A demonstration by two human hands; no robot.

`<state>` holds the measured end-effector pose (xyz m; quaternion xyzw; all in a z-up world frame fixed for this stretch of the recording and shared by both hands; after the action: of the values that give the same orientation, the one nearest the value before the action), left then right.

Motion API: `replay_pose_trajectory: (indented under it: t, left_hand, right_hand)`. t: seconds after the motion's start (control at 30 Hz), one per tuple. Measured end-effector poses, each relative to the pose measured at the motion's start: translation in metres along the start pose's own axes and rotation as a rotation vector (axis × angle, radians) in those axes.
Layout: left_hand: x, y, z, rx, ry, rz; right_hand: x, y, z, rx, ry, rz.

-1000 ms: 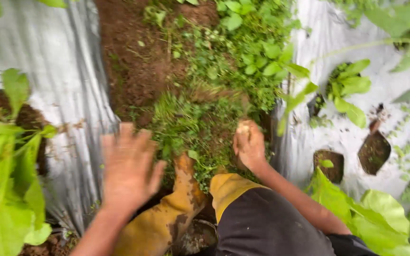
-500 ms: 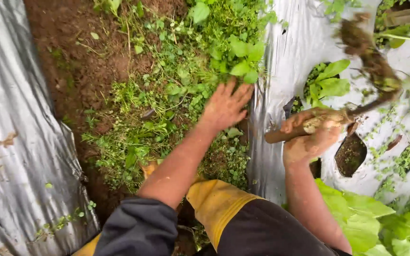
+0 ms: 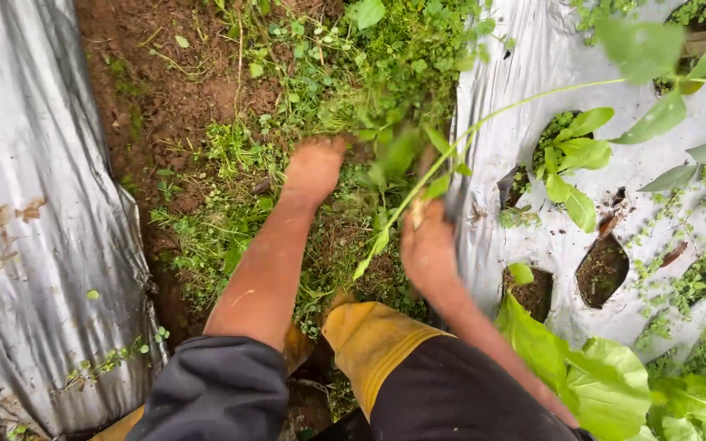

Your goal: Manual weeding of a vegetable garden bed using hands and a small wooden stick to remove weeds from the soil.

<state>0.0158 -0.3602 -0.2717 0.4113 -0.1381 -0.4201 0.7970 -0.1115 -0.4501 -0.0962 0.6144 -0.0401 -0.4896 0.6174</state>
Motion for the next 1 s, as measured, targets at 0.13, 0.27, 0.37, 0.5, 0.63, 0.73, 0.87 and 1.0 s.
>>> replay_pose_trajectory:
  t: [0.13, 0.27, 0.37, 0.5, 0.63, 0.73, 0.87, 1.0]
  left_hand:
    - [-0.017, 0.042, 0.011, -0.071, 0.104, 0.021]
    - [-0.015, 0.145, 0.080, -0.202, -0.041, 0.440]
    - [0.011, 0.133, 0.139, -0.324, -0.332, 0.539]
    - [0.064, 0.090, 0.133, -0.626, 0.081, 0.355]
    - [0.092, 0.040, 0.124, -0.540, 0.200, 0.212]
    - [0.096, 0.015, 0.097, -0.579, 0.241, 0.069]
    - [0.085, 0.020, 0.082, -0.493, 0.273, -0.098]
    - [0.089, 0.025, 0.072, -0.413, 0.216, -0.037]
  right_hand:
    - [-0.025, -0.059, 0.012, 0.380, 0.130, -0.019]
    - [-0.019, -0.087, 0.056, 1.018, 0.260, 0.504]
    - [-0.024, -0.003, 0.051, 1.384, 0.547, 0.681]
    - [0.023, 0.002, 0.096, 1.610, 0.958, 0.759]
    - [0.024, 0.050, 0.079, 1.313, 0.651, 0.815]
    - [0.026, 0.052, 0.069, 1.361, 0.574, 0.814]
    - [0.029, 0.052, 0.069, 1.329, 0.497, 0.807]
    - [0.026, 0.057, 0.066, 1.471, 0.547, 0.707]
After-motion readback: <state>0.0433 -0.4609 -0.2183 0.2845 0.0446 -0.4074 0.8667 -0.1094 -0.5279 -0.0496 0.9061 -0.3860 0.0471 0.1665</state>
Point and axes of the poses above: each hand's wrist, its own x-axis towards the middle knuckle, its own y-axis out of the back of the hand, z = x × y, the point moved 8 cm from there along x, towards the middle knuckle, and after that the axes turned 13 degrees about -x, right-handed, at the moved point
